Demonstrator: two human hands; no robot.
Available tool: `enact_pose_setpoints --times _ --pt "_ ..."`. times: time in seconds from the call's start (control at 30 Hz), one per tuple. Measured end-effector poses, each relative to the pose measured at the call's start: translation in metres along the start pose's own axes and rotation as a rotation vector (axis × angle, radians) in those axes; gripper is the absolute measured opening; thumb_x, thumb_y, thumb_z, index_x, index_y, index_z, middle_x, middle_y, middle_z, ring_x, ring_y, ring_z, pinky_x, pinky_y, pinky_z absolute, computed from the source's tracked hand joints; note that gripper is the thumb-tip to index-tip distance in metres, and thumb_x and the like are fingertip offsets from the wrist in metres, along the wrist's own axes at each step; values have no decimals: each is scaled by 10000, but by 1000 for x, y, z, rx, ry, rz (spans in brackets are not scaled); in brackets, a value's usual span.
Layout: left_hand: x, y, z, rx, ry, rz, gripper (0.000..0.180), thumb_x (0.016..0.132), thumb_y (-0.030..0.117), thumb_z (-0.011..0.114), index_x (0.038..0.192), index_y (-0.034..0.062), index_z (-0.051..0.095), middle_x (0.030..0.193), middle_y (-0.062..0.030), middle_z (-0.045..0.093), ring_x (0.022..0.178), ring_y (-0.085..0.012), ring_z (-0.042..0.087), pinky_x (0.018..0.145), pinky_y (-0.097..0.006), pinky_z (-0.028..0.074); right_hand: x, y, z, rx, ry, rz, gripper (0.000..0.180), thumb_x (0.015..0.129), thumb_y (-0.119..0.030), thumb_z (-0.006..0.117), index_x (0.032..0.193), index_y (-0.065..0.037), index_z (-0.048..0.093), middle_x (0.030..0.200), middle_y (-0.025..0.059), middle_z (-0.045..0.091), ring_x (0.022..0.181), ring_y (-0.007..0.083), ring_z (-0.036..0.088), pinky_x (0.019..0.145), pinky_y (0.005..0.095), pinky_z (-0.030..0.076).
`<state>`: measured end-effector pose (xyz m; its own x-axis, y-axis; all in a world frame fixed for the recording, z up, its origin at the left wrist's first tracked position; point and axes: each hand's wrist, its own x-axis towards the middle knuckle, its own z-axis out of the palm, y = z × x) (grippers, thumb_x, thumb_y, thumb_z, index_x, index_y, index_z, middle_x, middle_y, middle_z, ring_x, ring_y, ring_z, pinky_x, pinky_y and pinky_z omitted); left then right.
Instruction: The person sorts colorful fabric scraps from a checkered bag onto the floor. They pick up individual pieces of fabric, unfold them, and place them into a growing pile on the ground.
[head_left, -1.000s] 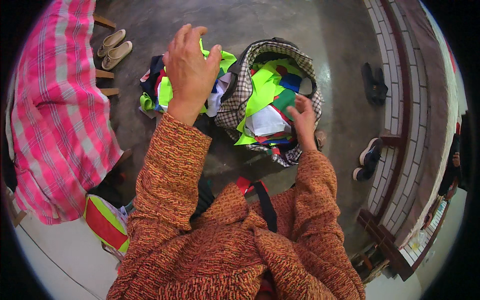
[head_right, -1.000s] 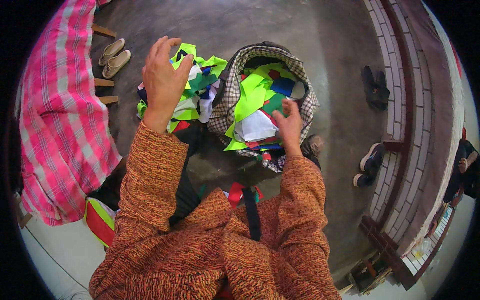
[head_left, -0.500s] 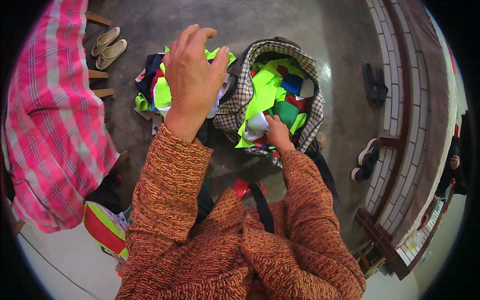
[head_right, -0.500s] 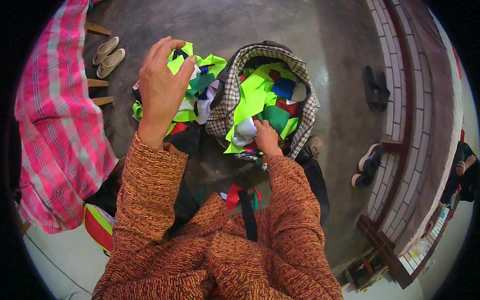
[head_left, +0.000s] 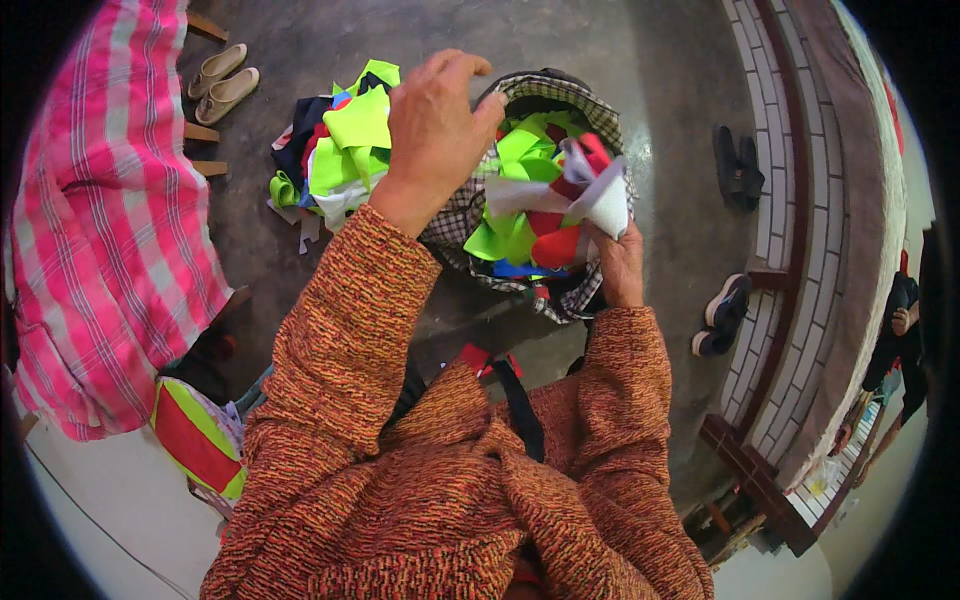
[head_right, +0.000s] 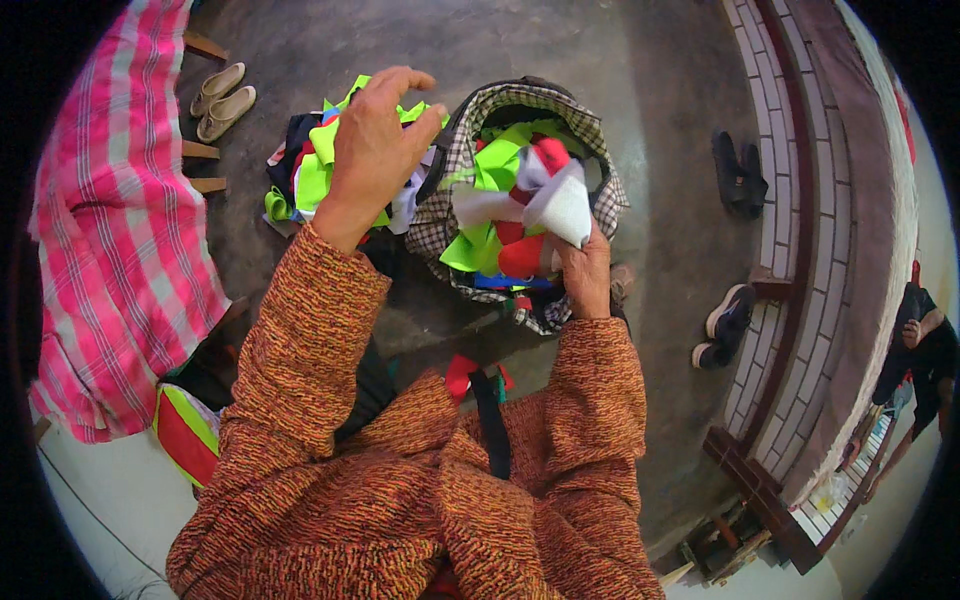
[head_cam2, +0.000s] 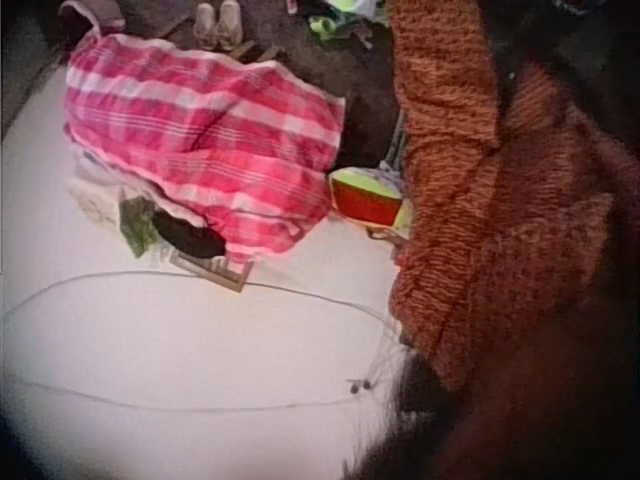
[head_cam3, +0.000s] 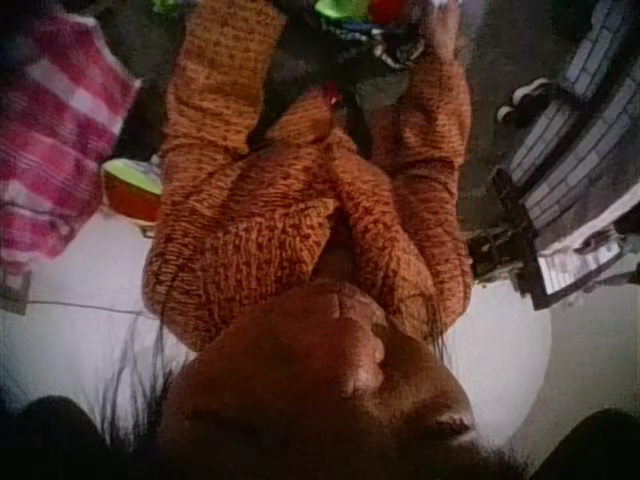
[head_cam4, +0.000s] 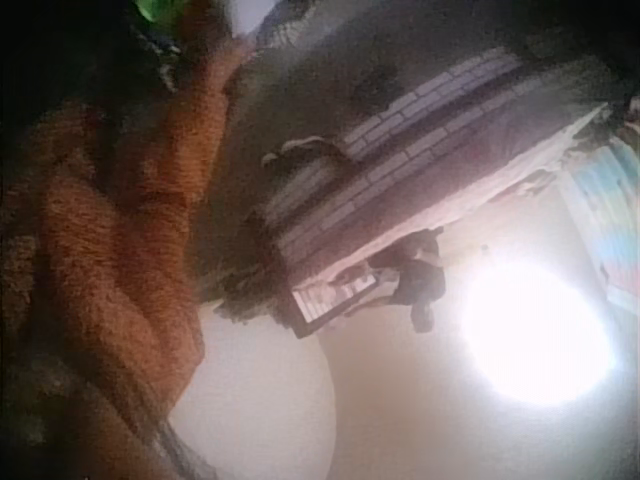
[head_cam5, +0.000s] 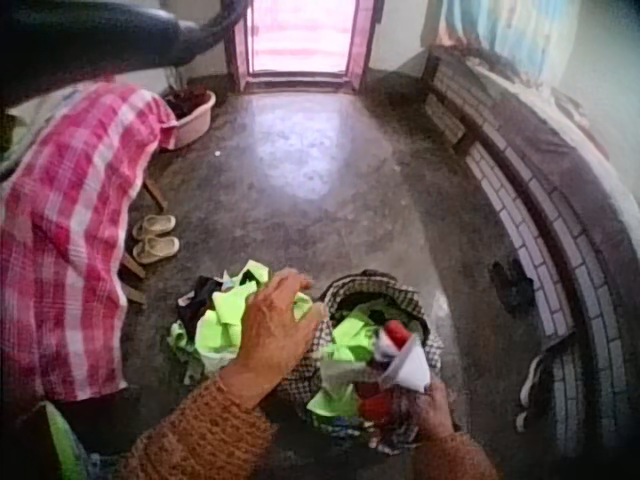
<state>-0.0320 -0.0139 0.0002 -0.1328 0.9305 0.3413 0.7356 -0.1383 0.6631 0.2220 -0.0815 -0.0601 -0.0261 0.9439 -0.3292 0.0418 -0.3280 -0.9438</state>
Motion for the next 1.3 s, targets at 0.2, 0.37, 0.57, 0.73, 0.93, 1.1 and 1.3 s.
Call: enact_pose_setpoints --times 0.2,0.37,0.57,0.73,0.93,1.1,1.3 --pt "-9 11 17 -182 -356 -157 386 804 268 674 1067 -3 591 1026 -168 635 943 -290 619 824 -367 479 5 -7 -7 92 -35 -67 273 871 -62 571 1139 -20 595 1145 46 594 1018 148 568 861 287 451" --pt "-9 29 29 -508 -508 -324 537 843 366 642 1181 -34 521 1062 -145 623 973 -224 598 840 -321 471 -3 -32 3 749 -49 53 312 881 -91 557 1182 -21 514 1151 77 578 1036 215 578 895 353 463" --pt "-8 47 31 -1132 -772 -604 560 821 391 671 1208 16 519 1130 -66 581 996 -129 560 875 -281 450 -10 -45 -1 889 -177 137 355 903 -149 545 1227 -16 486 1163 87 574 1051 219 573 914 363 457" --pt "-12 48 45 -927 -597 -537 412 866 345 634 1106 12 598 968 -44 647 816 -127 599 784 -281 482 -5 -41 -1 705 -40 125 365 898 -200 573 1204 -8 525 1141 82 587 1009 194 570 900 319 435" --pt "-17 27 58 -587 -470 -284 489 915 432 527 1045 -32 614 834 -94 674 688 -169 595 675 -321 477 1 -33 -8 124 101 -94 325 869 -150 622 1143 16 564 1110 61 598 1014 147 542 889 285 412" --pt "-14 30 48 -782 -436 -385 451 936 408 509 1046 -16 616 848 -63 673 712 -126 583 677 -275 463 3 -40 -6 171 192 -111 316 847 -104 646 1138 0 578 1089 42 614 994 142 558 873 276 416" --pt "-8 42 37 -1268 -335 -667 362 944 361 520 1091 40 603 976 -45 650 810 -110 612 733 -260 498 4 -44 -8 251 217 -125 320 833 -110 660 1130 -12 589 1085 60 620 970 149 578 855 281 429"
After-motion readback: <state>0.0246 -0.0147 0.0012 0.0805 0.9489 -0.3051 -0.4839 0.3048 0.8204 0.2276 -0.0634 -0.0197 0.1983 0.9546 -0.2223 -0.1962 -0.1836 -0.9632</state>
